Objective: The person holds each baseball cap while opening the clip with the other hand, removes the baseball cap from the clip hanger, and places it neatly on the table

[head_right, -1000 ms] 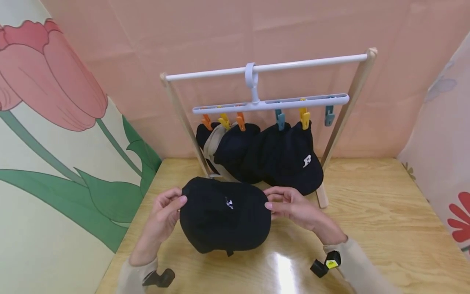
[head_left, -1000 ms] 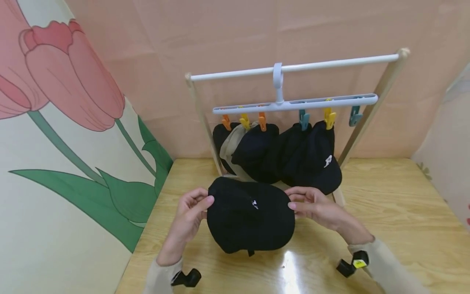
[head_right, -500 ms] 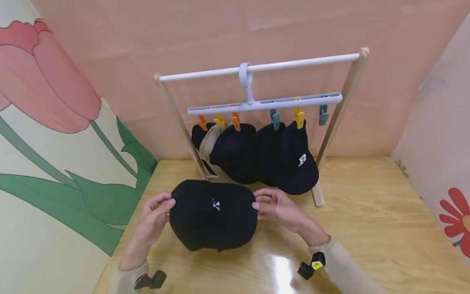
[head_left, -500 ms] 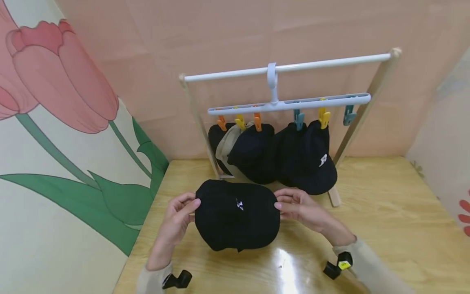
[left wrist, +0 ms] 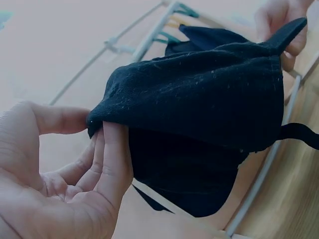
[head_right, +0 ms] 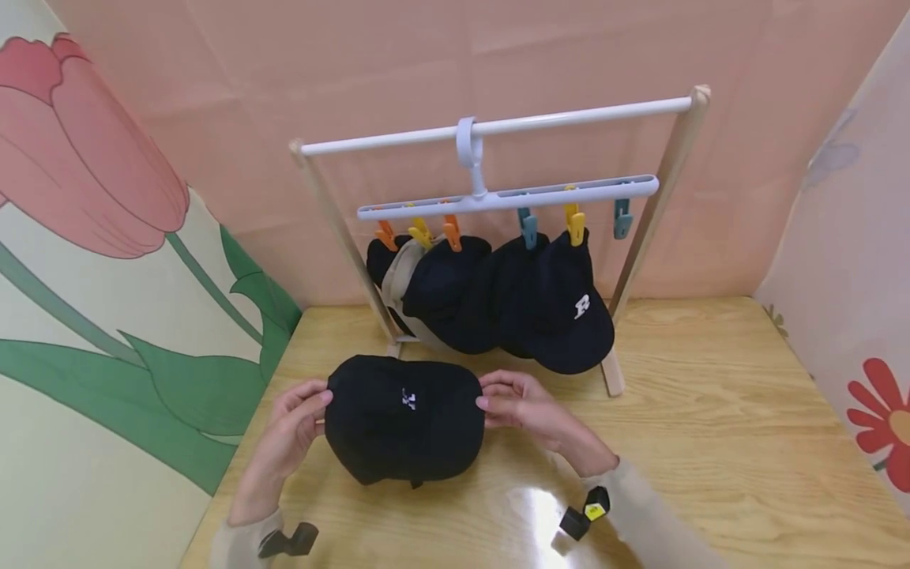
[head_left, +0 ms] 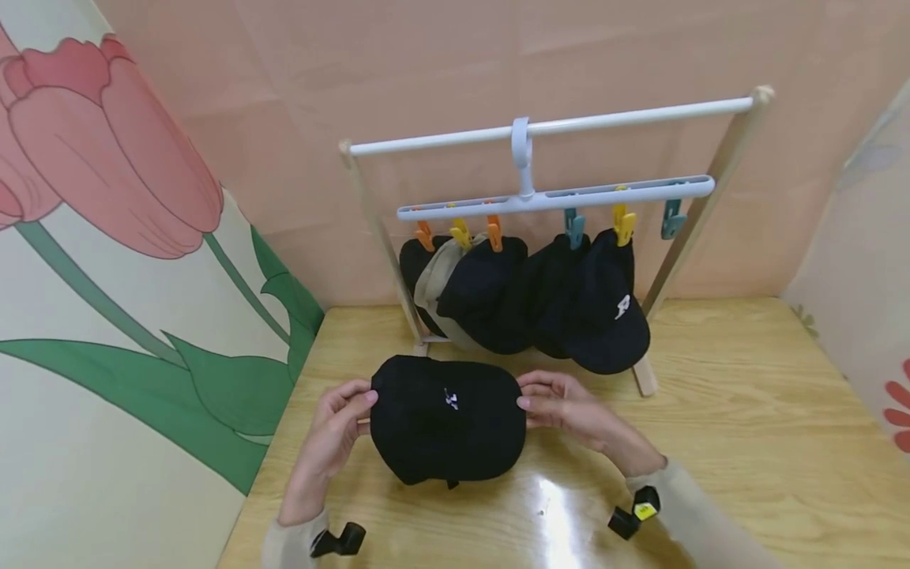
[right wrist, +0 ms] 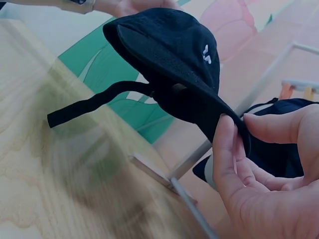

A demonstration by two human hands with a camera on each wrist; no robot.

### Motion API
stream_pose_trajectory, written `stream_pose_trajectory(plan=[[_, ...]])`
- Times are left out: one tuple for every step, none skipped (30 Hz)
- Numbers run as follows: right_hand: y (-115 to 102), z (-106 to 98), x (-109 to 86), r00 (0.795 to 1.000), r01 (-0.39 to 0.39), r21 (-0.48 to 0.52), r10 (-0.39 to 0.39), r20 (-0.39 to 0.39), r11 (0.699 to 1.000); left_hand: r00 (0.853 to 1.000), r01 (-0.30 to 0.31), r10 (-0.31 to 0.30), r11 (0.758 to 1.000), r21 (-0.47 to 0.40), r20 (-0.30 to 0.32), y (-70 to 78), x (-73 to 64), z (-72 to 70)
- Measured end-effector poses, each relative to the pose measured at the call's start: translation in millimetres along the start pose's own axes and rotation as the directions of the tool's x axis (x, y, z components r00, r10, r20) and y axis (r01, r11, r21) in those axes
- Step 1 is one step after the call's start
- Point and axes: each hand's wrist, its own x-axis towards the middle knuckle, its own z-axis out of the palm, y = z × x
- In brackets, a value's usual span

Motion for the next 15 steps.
stream_pose_trajectory(plan=[[1, 1, 1.1, 1.000, -0.001, -0.003, 0.001, -0.001, 1.000, 1.000, 0.006, -0.006, 1.000, 0.003, -0.001, -0.3, -0.9, -1.5], [2, 1, 2.0, 1.000, -0.005, -0.005, 0.005, -0.004, 1.000, 1.000, 0.012, -0.012, 1.000, 0.004, -0.004, -0.7, -1.7, -2.8], [3, 2, 2.9, 1.000, -0.008, -0.005, 0.008, -0.007, 1.000, 1.000, 0.020, -0.020, 1.000, 0.004, -0.008, -1.2, -2.6, -4.0], [4, 3, 3.7, 1.000, -0.011, -0.004, 0.011, -0.011, 1.000, 1.000, 0.028, -0.028, 1.000, 0.005, -0.013, -1.8, -3.4, -5.2], [5, 4, 4.4, 1.000, -0.015, -0.005, 0.015, -0.015, 1.000, 0.999, 0.037, -0.037, 0.999, 0.005, -0.020, -2.5, -4.3, -6.4], [7, 4, 4.7, 1.000, -0.019, 0.000, 0.019, -0.018, 1.000, 0.999, 0.047, -0.047, 0.999, 0.003, -0.027, -3.4, -5.1, -7.4], [8, 5, 5.0, 0.999, -0.025, 0.003, 0.025, -0.023, 1.000, 0.998, 0.058, -0.058, 0.998, 0.000, -0.034, -4.5, -6.0, -8.4], [9, 5, 5.2, 0.999, -0.032, 0.004, 0.032, -0.028, 0.999, 0.997, 0.068, -0.068, 0.998, 0.000, -0.040, -5.6, -6.7, -9.3], [11, 5, 5.5, 0.999, -0.038, 0.006, 0.038, -0.035, 0.999, 0.996, 0.078, -0.077, 0.997, 0.000, -0.047, -6.9, -7.4, -10.1], [12, 5, 5.7, 0.998, -0.044, 0.004, 0.044, -0.040, 0.999, 0.995, 0.087, -0.087, 0.996, 0.000, -0.053, -8.2, -8.0, -10.8], [14, 5, 6.0, 0.998, -0.049, 0.002, 0.049, -0.044, 0.999, 0.994, 0.095, -0.095, 0.995, -0.001, -0.057, -9.6, -8.5, -11.5], [16, 5, 6.4, 0.997, -0.054, -0.001, 0.054, -0.048, 0.999, 0.993, 0.102, -0.102, 0.995, 0.000, -0.061, -10.9, -9.0, -12.1], [17, 5, 7.0, 0.997, -0.056, -0.008, 0.056, -0.054, 0.998, 0.992, 0.107, -0.106, 0.994, 0.002, -0.065, -12.3, -9.5, -12.7], [19, 5, 7.8, 0.997, -0.056, -0.016, 0.055, -0.056, 0.998, 0.992, 0.109, -0.108, 0.994, 0.007, -0.067, -13.5, -10.0, -13.3], [20, 5, 8.7, 0.997, -0.057, -0.026, 0.056, -0.061, 0.998, 0.992, 0.111, -0.110, 0.994, 0.009, -0.068, -14.6, -10.5, -13.8]])
